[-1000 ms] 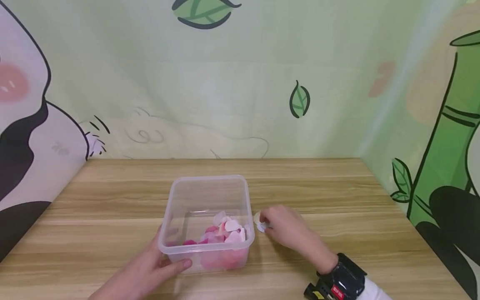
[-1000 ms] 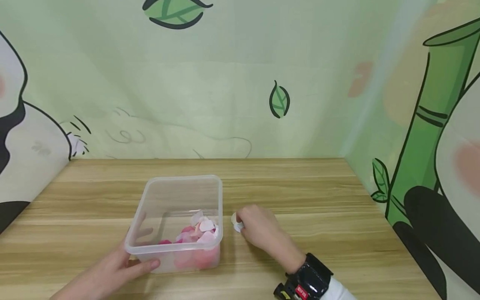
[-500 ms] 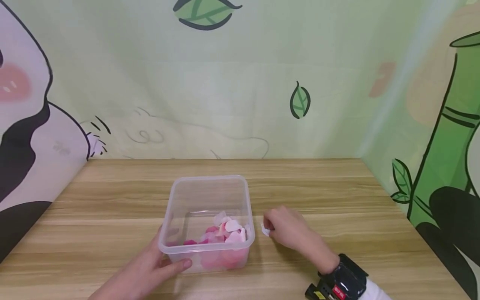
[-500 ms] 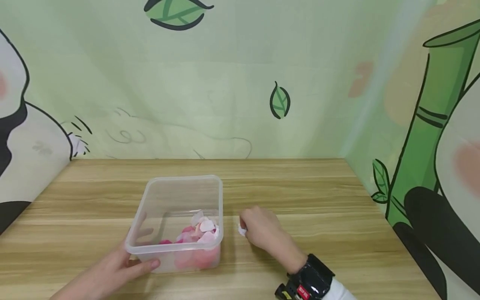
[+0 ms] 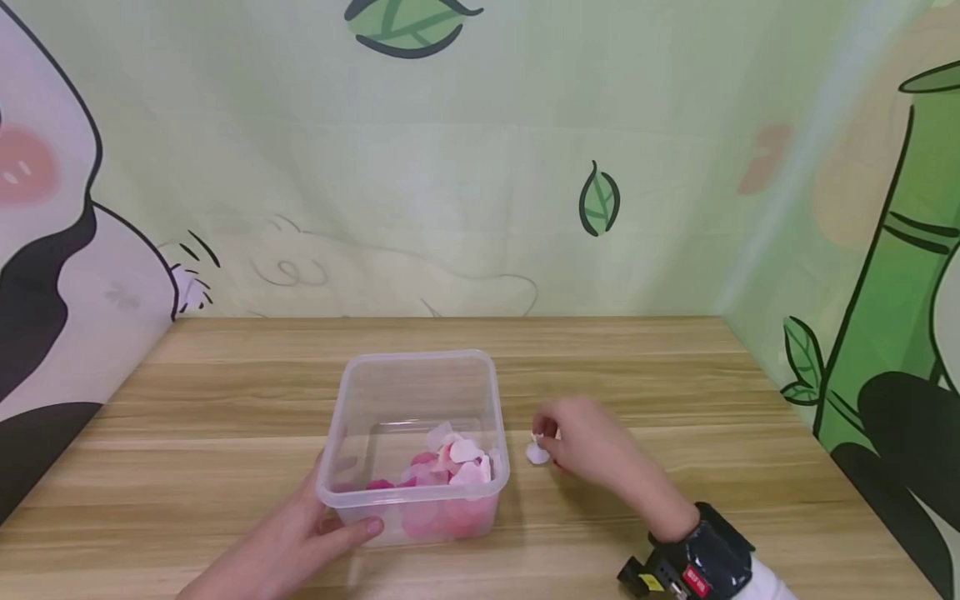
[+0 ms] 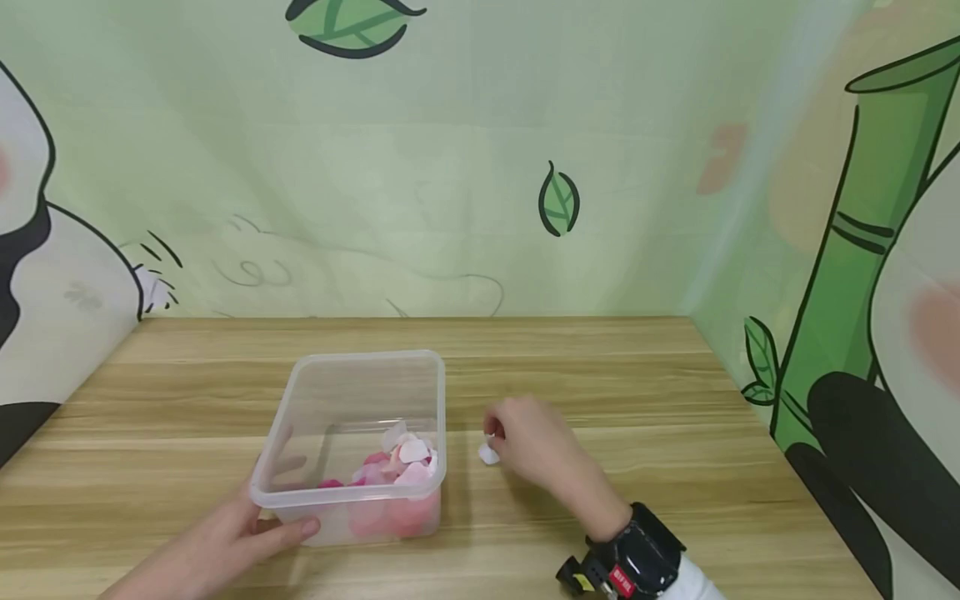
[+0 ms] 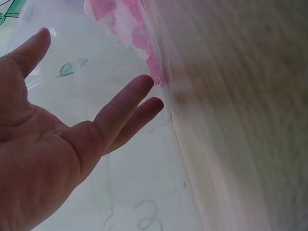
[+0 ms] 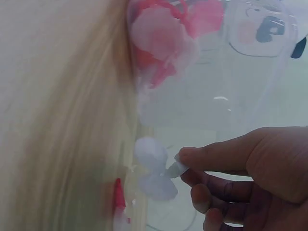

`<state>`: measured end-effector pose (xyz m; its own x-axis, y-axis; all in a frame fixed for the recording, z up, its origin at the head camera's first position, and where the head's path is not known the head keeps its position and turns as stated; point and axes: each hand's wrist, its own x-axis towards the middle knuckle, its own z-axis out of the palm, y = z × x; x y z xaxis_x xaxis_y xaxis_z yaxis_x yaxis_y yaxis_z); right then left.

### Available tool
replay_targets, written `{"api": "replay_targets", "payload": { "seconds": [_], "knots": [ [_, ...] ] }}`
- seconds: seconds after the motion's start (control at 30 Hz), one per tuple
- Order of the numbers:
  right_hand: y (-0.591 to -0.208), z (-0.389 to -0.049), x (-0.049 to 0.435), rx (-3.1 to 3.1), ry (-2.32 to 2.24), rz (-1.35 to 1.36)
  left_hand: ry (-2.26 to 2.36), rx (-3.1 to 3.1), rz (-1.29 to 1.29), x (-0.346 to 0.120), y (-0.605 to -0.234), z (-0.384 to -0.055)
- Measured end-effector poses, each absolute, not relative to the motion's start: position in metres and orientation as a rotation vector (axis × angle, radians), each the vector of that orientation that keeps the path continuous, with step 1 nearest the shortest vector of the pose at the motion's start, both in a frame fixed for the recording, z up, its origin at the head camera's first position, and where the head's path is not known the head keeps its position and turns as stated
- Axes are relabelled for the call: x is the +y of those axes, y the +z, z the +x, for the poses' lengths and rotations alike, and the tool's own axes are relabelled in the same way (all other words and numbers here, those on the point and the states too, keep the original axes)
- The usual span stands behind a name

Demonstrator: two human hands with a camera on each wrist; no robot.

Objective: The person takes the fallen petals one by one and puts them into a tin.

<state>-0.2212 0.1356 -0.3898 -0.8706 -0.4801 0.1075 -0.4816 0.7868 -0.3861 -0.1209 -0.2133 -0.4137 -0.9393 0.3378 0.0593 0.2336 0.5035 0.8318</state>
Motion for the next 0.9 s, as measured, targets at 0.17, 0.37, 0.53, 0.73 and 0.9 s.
{"api": "replay_targets", "payload": {
  "seconds": [0.17,0.37,0.53,0.73,0.9],
  "knots": [
    [-0.383,-0.221,0.138,-2.946,0.74,0.773,1.449,2.601,0.491,-0.213,-0.413,-0.121],
    [-0.372,-0.216,0.137,-2.879,0.807,0.702,1.447,2.612,0.507,-0.213,-0.414,-0.121],
    [-0.365,-0.211,0.136,-2.711,0.883,0.7,1.444,2.616,0.505,-0.213,-0.414,-0.121],
    [-0.36,-0.206,0.134,-2.4,0.952,0.789,1.454,2.61,0.511,-0.213,-0.415,-0.121],
    [-0.356,-0.2,0.129,-2.188,0.962,0.816,1.439,2.628,0.519,-0.213,-0.414,-0.121]
  ]
}}
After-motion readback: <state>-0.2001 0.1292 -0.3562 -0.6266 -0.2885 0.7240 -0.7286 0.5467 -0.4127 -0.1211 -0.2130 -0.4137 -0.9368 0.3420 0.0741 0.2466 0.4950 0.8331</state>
